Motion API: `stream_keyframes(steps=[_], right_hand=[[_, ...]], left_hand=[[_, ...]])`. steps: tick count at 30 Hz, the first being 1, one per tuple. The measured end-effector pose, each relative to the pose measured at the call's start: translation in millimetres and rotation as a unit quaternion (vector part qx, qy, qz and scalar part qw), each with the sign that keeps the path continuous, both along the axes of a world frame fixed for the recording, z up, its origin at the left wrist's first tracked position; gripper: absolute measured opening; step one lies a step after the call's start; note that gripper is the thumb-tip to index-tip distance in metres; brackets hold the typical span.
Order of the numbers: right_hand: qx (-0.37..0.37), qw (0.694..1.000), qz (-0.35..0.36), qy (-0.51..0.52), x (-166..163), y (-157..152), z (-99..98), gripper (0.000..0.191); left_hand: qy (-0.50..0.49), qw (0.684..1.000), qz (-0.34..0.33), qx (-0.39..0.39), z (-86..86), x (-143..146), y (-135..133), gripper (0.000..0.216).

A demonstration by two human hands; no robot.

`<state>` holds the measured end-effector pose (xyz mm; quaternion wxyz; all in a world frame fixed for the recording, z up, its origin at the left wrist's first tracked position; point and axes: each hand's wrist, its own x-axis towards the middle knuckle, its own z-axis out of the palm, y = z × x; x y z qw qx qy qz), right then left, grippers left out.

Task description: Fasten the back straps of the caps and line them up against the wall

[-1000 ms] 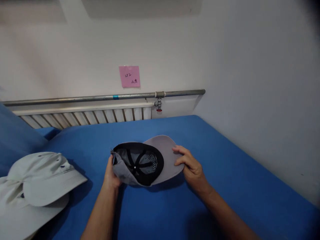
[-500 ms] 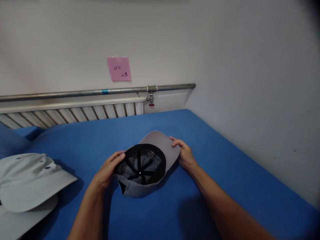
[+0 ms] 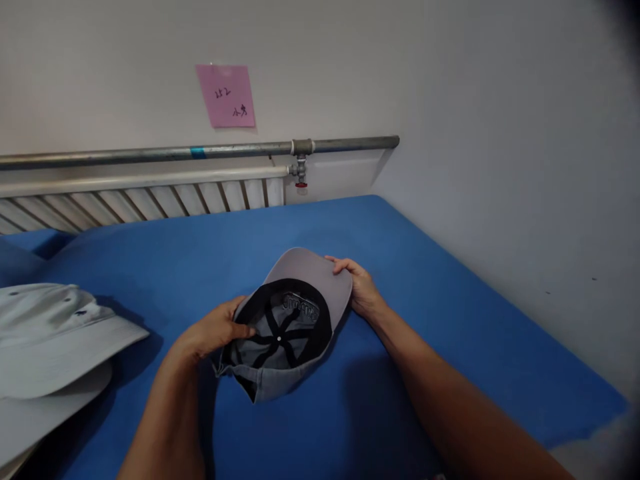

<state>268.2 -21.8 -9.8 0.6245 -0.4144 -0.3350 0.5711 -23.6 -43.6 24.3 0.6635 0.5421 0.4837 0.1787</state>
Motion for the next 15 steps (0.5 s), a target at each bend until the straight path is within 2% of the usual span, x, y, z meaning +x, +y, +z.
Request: stream_keyframes(steps=[8, 15], right_hand=[[0.014, 1.000, -0.004, -0.002, 0.9, 0.9, -1.6, 0.013], [0.019, 0.999, 0.005, 0.042, -0.9, -1.4, 4.5, 0.017]], left_hand=[[0.017, 0.999, -0.006, 0.029, 0.9, -4.1, 1.2, 0.045], [-0.016, 0.997, 0.080, -0.002, 3.5, 8.6, -0.3, 0.056]])
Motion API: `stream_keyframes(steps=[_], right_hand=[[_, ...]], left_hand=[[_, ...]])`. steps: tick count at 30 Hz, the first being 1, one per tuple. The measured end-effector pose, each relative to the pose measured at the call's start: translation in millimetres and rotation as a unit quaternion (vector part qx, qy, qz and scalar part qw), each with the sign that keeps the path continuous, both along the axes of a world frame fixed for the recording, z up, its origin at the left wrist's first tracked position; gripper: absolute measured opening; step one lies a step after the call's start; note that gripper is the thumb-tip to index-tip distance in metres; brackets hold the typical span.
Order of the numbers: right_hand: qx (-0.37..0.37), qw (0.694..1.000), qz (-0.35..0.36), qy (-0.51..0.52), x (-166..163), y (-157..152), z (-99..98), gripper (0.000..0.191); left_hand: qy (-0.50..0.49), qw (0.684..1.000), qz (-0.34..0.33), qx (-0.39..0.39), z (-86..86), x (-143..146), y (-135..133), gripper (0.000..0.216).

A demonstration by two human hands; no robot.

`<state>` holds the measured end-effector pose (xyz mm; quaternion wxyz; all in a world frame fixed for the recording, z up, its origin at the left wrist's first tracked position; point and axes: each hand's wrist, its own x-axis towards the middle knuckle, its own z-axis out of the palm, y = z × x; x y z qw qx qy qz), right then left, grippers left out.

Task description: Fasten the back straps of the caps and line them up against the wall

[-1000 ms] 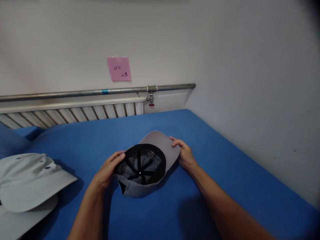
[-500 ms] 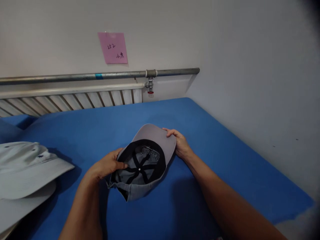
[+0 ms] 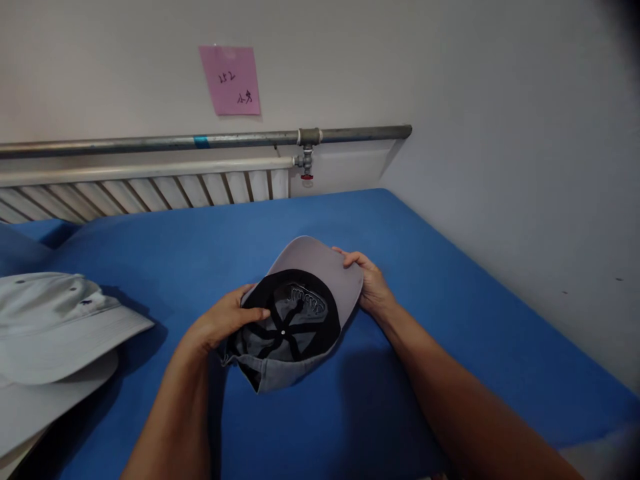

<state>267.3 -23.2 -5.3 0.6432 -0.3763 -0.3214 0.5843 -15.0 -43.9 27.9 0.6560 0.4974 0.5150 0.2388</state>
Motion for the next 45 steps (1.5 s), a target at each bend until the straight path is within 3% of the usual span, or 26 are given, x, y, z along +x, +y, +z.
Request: stream_keyframes(steps=[4, 8, 16, 21, 24, 29, 38, 45], right_hand=[[0.006, 1.000, 0.007, 0.020, -1.7, -3.2, 3.9, 0.019], [0.018, 0.999, 0.017, 0.025, -3.8, -7.5, 7.8, 0.018], [0.025, 1.000, 0.012, 0.015, -4.1, -9.8, 9.6, 0.017], [0.028, 0.999, 0.015, 0.033, -7.1, -10.8, 12.3, 0.016], [0.027, 0.999, 0.008, 0.034, -8.5, -12.8, 14.9, 0.014], [0.032, 0.999, 0.017, 0.032, -12.1, -17.7, 20.5, 0.014], [0.038, 0.998, 0.021, 0.041, -14.3, -24.3, 28.0, 0.014], [0.032, 0.998, 0.027, 0.044, -15.2, -26.0, 28.0, 0.014]], left_hand=[[0.008, 0.999, 0.040, 0.016, 3.2, 2.4, 0.1, 0.056], [0.025, 0.999, 0.030, 0.026, 1.0, 11.1, -1.4, 0.053], [0.081, 0.993, 0.086, -0.012, -5.0, 37.4, -5.5, 0.014], [0.042, 0.987, 0.145, 0.050, -14.2, 48.0, -4.7, 0.016], [0.005, 0.991, 0.133, 0.024, -12.3, 53.3, -7.9, 0.018], [-0.076, 0.992, 0.099, -0.023, -3.2, 58.3, -13.9, 0.042], [-0.038, 0.990, 0.101, 0.086, -6.8, 60.5, -13.3, 0.038], [-0.040, 0.991, 0.103, 0.080, -2.9, 60.4, -16.4, 0.039]])
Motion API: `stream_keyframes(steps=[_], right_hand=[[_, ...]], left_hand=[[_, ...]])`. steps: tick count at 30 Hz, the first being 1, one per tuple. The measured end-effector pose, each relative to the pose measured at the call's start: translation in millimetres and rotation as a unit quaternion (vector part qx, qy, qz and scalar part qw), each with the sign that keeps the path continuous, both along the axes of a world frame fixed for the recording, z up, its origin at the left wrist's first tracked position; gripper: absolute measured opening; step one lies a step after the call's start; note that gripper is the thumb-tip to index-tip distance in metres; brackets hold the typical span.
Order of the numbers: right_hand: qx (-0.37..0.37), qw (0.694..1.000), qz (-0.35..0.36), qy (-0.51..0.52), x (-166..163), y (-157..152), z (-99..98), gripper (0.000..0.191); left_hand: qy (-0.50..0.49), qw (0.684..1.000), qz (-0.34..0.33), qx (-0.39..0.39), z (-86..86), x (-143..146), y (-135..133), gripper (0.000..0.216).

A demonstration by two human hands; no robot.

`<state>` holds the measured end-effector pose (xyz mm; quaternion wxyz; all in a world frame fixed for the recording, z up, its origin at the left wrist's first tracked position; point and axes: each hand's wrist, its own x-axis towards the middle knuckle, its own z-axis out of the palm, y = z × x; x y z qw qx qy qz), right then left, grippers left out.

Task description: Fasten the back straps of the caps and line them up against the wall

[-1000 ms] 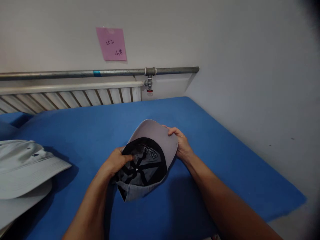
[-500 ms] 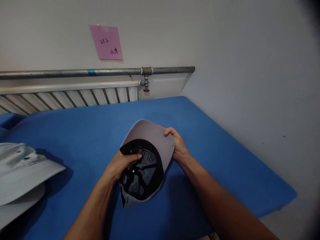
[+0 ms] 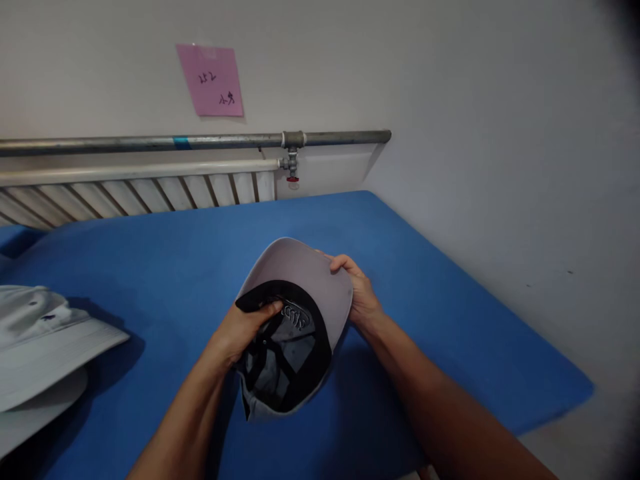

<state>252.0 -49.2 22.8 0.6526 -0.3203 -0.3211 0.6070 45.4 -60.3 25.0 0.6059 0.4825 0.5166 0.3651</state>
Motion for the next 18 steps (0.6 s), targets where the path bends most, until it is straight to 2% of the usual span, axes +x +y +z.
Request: stream_keyframes(steps=[7, 18], right_hand=[[0.003, 1.000, -0.005, -0.004, -2.4, -2.1, 2.6, 0.013], [-0.015, 1.000, -0.005, -0.005, -3.2, -2.2, 1.2, 0.012]], left_hand=[[-0.062, 0.996, 0.016, -0.056, 0.7, 2.7, -1.5, 0.039], [-0.055, 0.991, 0.033, -0.115, 4.4, 5.5, -3.4, 0.030]])
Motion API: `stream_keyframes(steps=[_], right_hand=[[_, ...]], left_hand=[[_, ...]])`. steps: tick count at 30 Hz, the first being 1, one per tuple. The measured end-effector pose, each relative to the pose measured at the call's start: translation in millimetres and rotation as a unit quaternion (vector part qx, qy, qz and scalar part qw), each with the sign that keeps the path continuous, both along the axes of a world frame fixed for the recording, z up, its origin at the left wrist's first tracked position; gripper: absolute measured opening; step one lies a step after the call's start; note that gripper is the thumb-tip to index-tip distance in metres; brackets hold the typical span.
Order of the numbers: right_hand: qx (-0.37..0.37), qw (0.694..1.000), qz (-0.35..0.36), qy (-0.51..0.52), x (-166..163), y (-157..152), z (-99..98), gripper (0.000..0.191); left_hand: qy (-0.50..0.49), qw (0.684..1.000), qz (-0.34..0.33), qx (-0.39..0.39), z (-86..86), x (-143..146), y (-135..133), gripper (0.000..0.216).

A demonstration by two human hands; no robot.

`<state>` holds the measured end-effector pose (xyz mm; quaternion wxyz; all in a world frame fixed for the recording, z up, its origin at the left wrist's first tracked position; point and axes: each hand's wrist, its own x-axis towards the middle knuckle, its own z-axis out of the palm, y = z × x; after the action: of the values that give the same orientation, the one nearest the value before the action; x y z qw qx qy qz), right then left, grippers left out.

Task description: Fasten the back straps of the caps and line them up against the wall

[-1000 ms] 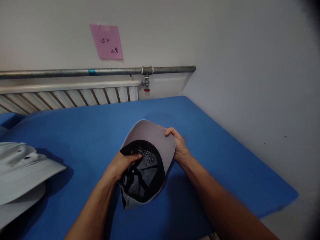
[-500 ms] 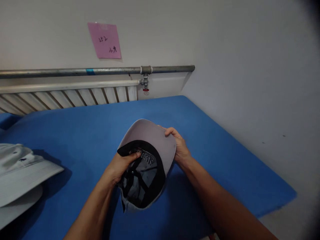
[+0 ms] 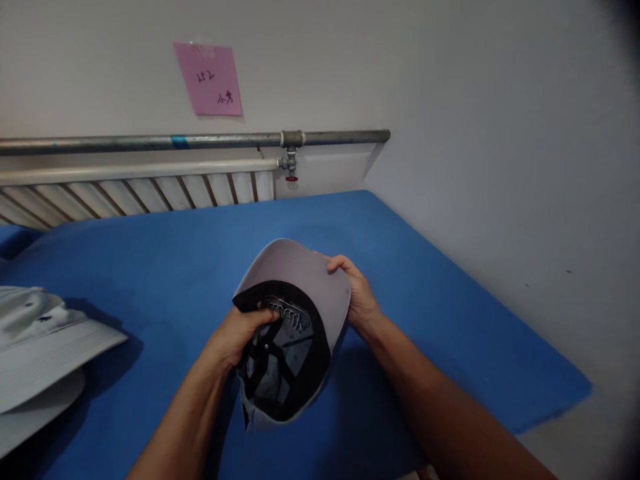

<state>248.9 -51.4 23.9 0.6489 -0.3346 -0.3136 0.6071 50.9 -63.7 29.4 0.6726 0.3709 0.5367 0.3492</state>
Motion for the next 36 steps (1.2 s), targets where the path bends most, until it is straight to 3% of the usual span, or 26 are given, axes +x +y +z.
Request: stream_keyframes(steps=[5, 11, 16, 21, 27, 31, 36], right_hand=[[0.008, 1.000, -0.002, -0.009, -0.4, -0.6, 1.6, 0.012], [0.027, 0.999, -0.024, -0.019, 3.4, 0.9, 1.0, 0.013], [0.040, 0.998, -0.041, -0.035, 3.3, 0.1, 1.1, 0.012], [0.046, 0.997, -0.060, -0.035, 3.2, -2.2, 2.0, 0.011], [0.051, 0.995, -0.073, -0.048, 3.4, -4.0, 2.2, 0.011], [0.058, 0.993, -0.090, -0.044, 5.9, -1.1, -0.7, 0.012], [0.086, 0.985, -0.130, -0.070, 12.5, 1.7, -4.8, 0.010]], left_hand=[[0.032, 0.997, -0.008, 0.071, -2.8, -8.4, 2.8, 0.035], [0.067, 0.990, -0.111, 0.061, -5.2, -24.4, 9.2, 0.048], [0.230, 0.964, -0.036, 0.128, -8.7, -19.7, 12.4, 0.039], [0.189, 0.970, -0.091, 0.124, -3.1, -16.2, 9.3, 0.048], [0.370, 0.912, -0.043, 0.173, -14.1, -17.7, 16.6, 0.029], [0.359, 0.919, -0.039, 0.159, -21.4, -31.2, 22.1, 0.032], [0.383, 0.910, -0.050, 0.153, -14.8, -42.3, 23.0, 0.026]])
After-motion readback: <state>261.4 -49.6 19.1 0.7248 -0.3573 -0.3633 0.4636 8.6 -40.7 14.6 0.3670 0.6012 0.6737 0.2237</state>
